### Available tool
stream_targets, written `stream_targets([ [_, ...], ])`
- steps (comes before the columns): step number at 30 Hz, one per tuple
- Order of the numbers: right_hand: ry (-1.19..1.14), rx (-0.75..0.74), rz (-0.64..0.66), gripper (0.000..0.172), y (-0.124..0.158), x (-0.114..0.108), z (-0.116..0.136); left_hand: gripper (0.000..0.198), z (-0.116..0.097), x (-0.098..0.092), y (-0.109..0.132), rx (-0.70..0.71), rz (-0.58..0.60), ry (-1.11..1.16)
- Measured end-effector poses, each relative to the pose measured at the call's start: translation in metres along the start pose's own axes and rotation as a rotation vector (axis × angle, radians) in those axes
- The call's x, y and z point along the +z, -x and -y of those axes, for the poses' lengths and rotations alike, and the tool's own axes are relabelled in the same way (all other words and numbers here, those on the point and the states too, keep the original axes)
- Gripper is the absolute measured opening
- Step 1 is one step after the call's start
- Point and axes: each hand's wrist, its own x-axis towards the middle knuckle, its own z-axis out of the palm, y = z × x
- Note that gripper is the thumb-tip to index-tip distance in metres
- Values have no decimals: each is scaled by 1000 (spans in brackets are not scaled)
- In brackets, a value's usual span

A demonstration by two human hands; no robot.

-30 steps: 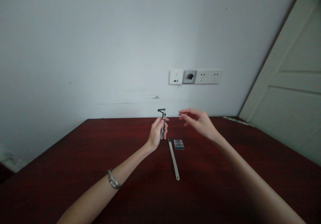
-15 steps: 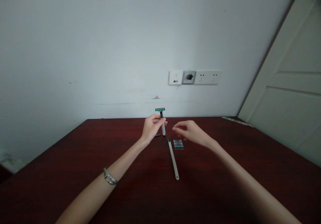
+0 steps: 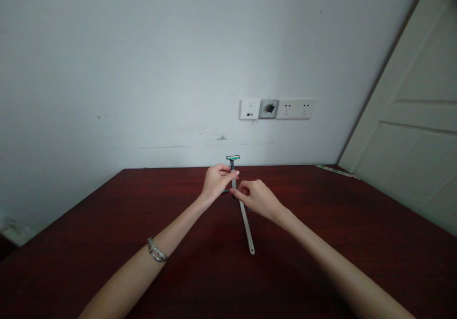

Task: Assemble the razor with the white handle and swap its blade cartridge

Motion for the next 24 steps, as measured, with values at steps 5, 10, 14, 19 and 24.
stream_targets([
  [5, 116, 59, -10, 37, 2, 4, 8, 24, 4, 1, 1, 1, 3, -33],
  [10, 190, 87, 12, 31, 2, 8, 12, 20, 7, 3, 2, -27, -16, -86],
  [14, 201, 70, 13, 27, 2, 10, 13, 24, 12, 3, 2, -47, 59, -88],
  [19, 172, 104, 73, 28, 2, 13, 8, 31, 24, -4, -6, -116, 119, -101],
  [24, 105, 163, 245, 24, 5, 20, 3, 30, 38, -25, -21, -125, -55, -124],
])
